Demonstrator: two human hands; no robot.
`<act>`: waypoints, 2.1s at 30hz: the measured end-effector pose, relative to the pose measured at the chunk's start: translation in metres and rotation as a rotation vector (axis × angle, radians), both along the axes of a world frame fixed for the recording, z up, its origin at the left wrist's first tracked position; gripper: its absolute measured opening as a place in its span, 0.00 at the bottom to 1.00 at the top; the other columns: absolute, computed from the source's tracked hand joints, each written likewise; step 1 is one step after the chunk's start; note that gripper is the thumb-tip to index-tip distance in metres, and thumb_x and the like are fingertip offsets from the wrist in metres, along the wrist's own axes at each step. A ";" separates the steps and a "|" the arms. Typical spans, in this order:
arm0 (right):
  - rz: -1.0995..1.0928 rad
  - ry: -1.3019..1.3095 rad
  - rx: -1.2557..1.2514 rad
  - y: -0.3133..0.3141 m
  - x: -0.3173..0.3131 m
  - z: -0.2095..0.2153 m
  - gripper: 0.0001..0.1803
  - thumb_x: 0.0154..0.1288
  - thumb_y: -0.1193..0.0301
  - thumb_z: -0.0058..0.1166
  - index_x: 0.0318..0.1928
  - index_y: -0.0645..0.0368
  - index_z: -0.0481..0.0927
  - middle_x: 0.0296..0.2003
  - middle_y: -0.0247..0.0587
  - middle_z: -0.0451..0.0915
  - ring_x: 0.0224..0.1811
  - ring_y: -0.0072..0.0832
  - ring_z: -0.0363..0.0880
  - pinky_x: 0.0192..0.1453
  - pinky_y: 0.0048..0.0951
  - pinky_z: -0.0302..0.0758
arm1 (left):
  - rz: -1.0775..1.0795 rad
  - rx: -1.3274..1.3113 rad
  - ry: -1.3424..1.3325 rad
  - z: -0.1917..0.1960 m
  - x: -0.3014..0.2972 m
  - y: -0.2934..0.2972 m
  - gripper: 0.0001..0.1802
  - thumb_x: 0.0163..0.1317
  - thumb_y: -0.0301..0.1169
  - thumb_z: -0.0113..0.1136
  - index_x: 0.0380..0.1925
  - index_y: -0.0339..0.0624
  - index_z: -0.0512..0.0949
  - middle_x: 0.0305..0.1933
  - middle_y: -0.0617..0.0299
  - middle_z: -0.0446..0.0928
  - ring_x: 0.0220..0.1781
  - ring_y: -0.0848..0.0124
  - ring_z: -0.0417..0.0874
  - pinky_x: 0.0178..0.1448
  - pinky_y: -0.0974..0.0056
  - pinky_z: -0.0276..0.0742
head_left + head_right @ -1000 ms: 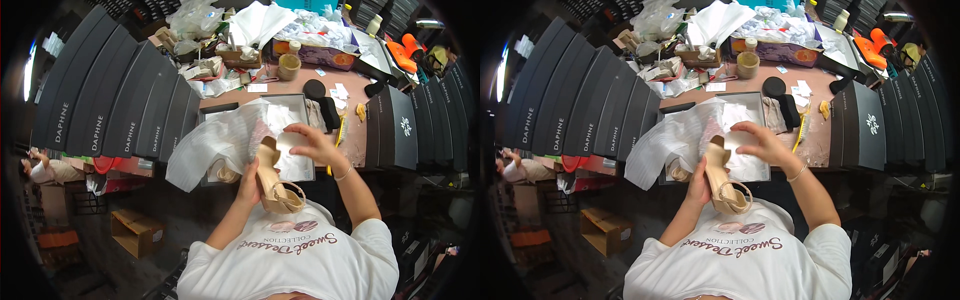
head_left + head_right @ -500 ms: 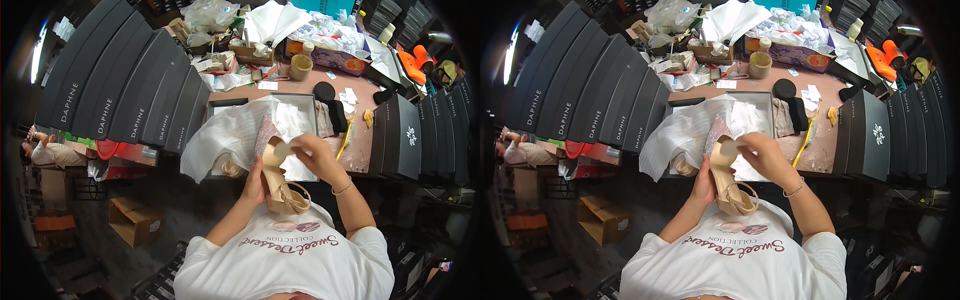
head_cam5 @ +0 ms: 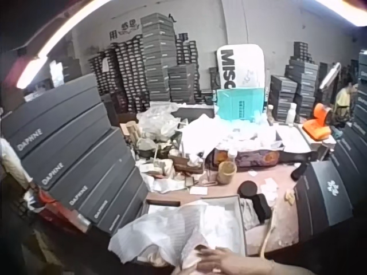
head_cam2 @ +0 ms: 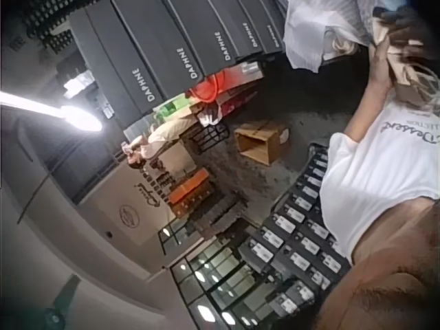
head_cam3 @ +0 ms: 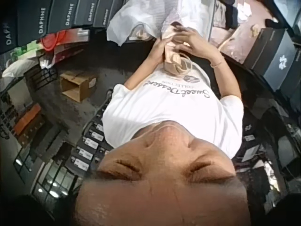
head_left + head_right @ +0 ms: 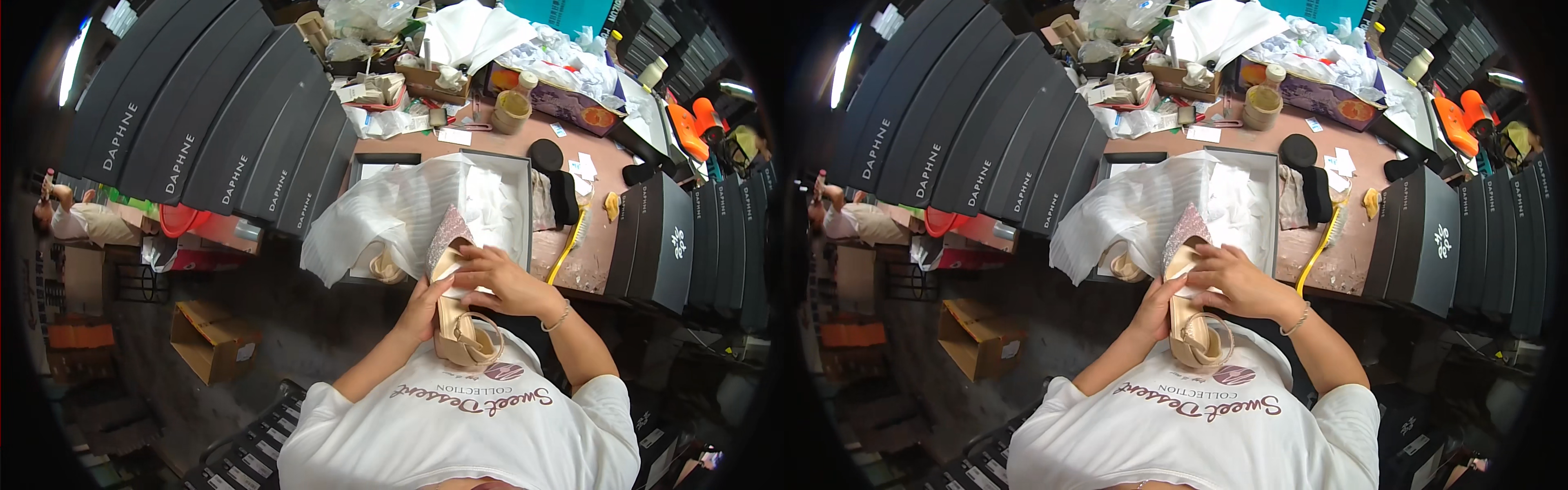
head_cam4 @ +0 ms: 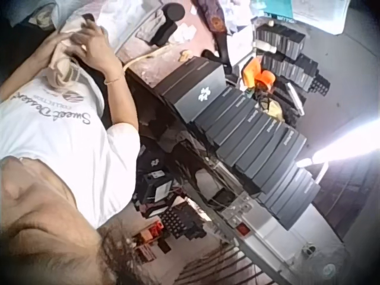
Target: The person is preparing, cleaning, and packing shoes into their respective boxes in a manufacturing or warehouse setting.
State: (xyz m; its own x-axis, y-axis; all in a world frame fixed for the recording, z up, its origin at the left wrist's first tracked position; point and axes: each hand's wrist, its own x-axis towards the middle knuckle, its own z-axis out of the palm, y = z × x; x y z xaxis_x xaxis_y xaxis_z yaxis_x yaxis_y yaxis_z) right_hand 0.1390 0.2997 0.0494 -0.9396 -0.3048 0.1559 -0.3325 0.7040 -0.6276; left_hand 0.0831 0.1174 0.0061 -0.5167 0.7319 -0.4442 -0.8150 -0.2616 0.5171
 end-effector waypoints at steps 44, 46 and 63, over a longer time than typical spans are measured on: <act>-0.203 -0.066 0.427 -0.020 -0.292 -0.082 0.08 0.59 0.69 0.55 0.37 0.59 0.81 0.36 0.51 0.80 0.39 0.43 0.81 0.43 0.40 0.76 | 0.378 0.061 -0.220 -0.011 -0.045 -0.048 0.28 0.69 0.46 0.48 0.58 0.35 0.61 0.42 0.46 0.76 0.44 0.62 0.80 0.49 0.58 0.80; -0.257 0.007 0.188 -0.006 -0.273 -0.025 0.09 0.64 0.68 0.54 0.39 0.61 0.80 0.37 0.49 0.80 0.39 0.39 0.80 0.45 0.35 0.75 | 0.355 0.044 -0.176 -0.012 -0.044 -0.052 0.33 0.69 0.55 0.44 0.59 0.36 0.61 0.42 0.47 0.76 0.44 0.62 0.80 0.50 0.58 0.79; -0.150 -0.032 0.175 -0.015 -0.013 0.018 0.23 0.50 0.68 0.65 0.50 0.56 0.79 0.55 0.44 0.74 0.58 0.42 0.69 0.56 0.35 0.69 | 0.189 -0.033 -0.014 -0.006 0.009 -0.005 0.22 0.70 0.39 0.47 0.57 0.37 0.65 0.50 0.52 0.74 0.50 0.62 0.80 0.50 0.56 0.80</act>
